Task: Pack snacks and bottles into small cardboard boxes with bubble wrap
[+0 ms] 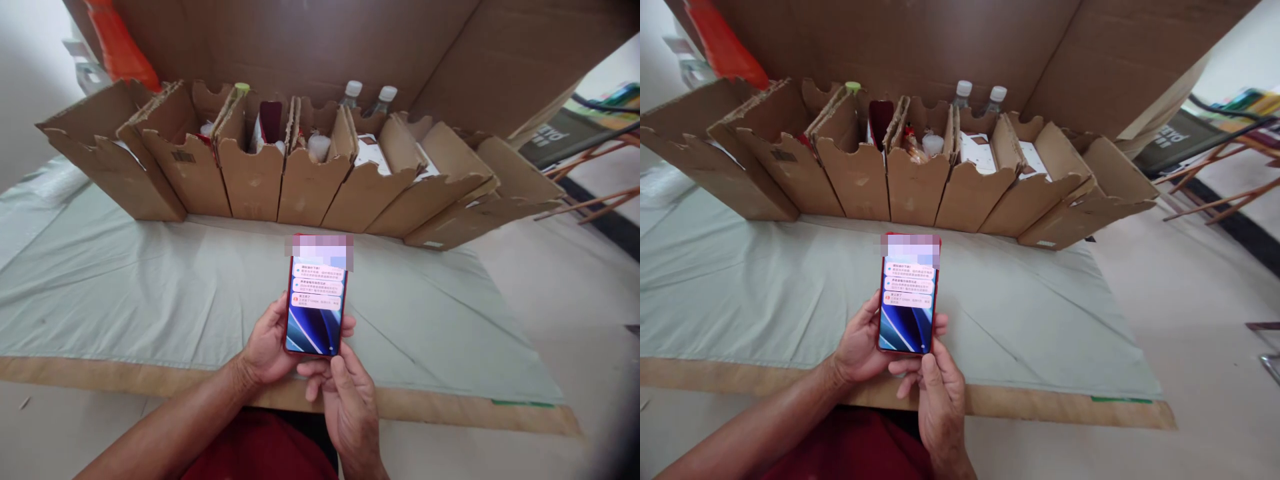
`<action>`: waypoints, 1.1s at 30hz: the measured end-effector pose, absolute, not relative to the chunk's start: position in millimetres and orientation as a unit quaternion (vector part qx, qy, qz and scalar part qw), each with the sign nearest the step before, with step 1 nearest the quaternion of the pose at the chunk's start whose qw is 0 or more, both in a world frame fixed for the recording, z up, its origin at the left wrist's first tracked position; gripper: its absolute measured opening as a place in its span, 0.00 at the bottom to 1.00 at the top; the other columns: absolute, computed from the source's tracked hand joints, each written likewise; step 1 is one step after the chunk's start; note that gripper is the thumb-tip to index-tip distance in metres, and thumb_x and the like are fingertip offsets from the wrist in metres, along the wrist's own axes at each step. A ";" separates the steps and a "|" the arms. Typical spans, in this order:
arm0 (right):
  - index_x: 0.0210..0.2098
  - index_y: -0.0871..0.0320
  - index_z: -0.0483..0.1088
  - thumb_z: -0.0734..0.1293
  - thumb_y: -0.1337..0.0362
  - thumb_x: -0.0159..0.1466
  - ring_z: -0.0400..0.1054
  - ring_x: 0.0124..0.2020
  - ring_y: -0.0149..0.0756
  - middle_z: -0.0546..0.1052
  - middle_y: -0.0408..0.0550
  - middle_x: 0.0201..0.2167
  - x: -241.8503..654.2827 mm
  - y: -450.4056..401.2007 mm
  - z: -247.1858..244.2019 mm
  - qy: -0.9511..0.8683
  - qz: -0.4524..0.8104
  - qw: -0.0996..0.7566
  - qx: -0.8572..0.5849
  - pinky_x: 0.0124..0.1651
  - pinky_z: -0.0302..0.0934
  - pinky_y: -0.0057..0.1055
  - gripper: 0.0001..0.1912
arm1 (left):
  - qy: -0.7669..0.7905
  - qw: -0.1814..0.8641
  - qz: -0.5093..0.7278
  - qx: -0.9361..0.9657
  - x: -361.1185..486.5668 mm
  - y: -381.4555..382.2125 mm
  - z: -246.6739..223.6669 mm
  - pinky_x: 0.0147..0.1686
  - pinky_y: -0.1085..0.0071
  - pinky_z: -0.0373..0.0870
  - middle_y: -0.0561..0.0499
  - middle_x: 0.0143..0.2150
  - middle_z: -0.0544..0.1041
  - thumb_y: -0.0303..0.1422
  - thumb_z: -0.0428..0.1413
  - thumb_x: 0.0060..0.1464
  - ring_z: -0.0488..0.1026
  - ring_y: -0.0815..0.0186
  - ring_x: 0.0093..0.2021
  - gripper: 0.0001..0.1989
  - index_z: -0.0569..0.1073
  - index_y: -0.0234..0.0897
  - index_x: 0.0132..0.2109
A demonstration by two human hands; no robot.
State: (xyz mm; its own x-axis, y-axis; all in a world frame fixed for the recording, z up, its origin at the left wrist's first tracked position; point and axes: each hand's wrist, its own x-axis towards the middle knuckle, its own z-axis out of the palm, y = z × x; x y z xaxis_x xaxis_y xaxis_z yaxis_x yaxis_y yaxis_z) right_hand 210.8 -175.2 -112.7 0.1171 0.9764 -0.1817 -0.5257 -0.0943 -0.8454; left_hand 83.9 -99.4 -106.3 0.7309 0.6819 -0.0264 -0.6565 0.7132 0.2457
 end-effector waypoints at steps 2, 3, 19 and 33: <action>0.49 0.55 0.80 0.75 0.53 0.67 0.80 0.29 0.40 0.83 0.55 0.29 213.7 -177.8 -112.1 -0.261 0.606 0.625 -0.417 0.23 0.68 0.21 0.16 | 0.074 0.920 0.364 0.123 83.6 -100.2 -103.6 0.60 0.58 0.69 0.39 0.60 0.79 0.52 0.44 0.70 0.75 0.52 0.62 0.31 0.76 0.32 0.61; 0.49 0.55 0.80 0.75 0.53 0.67 0.80 0.29 0.40 0.83 0.55 0.29 215.3 -179.0 -111.9 -0.258 0.605 0.629 -0.415 0.23 0.68 0.21 0.15 | 0.086 0.919 0.363 0.127 83.4 -100.5 -102.9 0.63 0.57 0.67 0.40 0.60 0.80 0.51 0.46 0.69 0.75 0.52 0.62 0.30 0.77 0.33 0.61; 0.47 0.57 0.80 0.77 0.51 0.63 0.76 0.24 0.33 0.83 0.53 0.27 280.6 -203.1 -115.1 -0.203 0.602 0.637 -0.437 0.23 0.66 0.21 0.20 | 0.142 0.907 0.334 0.215 93.7 -106.2 -107.5 0.54 0.61 0.70 0.42 0.54 0.83 0.47 0.51 0.69 0.79 0.55 0.52 0.23 0.79 0.37 0.58; 0.42 0.58 0.79 0.82 0.49 0.54 0.77 0.28 0.40 0.82 0.55 0.27 387.1 -221.8 -107.7 -0.201 0.451 0.664 -0.561 0.24 0.68 0.26 0.24 | 0.230 0.897 0.316 0.205 87.1 -105.7 -113.2 0.61 0.51 0.67 0.35 0.60 0.79 0.48 0.57 0.62 0.74 0.46 0.62 0.27 0.78 0.36 0.60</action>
State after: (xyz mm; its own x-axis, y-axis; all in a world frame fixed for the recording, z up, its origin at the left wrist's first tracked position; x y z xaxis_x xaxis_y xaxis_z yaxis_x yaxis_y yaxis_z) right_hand 387.1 -221.8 -107.7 0.5131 0.8246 -0.2383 -0.3728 -0.0360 -0.9272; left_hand 87.1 -105.7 -113.2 0.6947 0.6609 -0.2840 -0.4716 0.7166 0.5139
